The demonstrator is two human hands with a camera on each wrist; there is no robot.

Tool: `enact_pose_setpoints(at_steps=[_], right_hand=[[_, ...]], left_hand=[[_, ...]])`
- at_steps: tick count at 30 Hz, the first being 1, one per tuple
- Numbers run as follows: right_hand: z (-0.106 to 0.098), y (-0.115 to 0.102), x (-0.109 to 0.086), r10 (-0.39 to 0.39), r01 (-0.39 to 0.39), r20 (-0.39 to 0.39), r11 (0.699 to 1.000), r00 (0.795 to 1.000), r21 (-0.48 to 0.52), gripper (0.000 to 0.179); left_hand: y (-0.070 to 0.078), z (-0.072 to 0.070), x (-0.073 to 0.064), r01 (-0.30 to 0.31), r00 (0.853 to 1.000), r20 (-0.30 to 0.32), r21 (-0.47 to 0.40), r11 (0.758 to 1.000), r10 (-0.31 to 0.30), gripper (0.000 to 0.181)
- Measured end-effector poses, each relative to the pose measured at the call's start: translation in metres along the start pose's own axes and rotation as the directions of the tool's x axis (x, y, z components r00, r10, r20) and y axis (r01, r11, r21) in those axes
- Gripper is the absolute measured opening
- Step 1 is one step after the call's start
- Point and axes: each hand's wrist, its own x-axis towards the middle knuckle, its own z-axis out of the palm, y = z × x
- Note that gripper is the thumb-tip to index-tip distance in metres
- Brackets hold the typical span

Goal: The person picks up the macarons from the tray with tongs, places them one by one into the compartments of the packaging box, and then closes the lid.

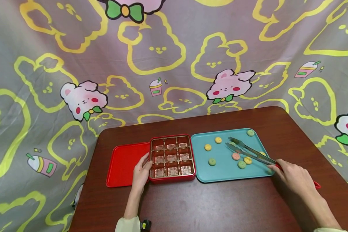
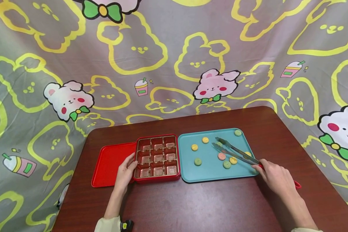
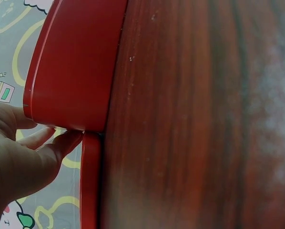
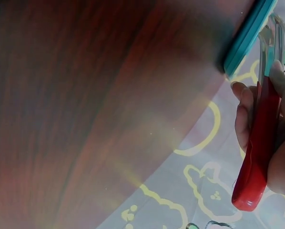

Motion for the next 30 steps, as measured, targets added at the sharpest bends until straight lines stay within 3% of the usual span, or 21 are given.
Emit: enact_pose_setpoints(at_steps=[14, 25, 30], right_hand=[[-0.0006, -0.0017, 0.0015, -0.018, 0.016, -0.079, 0.999, 0.997, -0.03, 0.019], [-0.0032, -0.0043, 0.0043, -0.019, 0.015, -0.096, 0.999, 0.995, -0.037, 0.025], [-0.0062, -0.0086, 0.0077, -0.028, 0.025, -0.141, 0.999, 0.99, -0.026, 0.029]], left_hand=[[0.0001, -0.0012, -0.001, 0.024, 1.0, 0.013, -0.028, 0.999, -0.023, 0.048], [-0.0006, -0.0027, 0.0004, 0.003, 1.0, 0.016, -0.013, 1.0, -0.003, 0.047], [-0.0009, -0.0024, 0.0008, 0.005, 1.0, 0.014, -0.016, 1.0, -0.005, 0.047]])
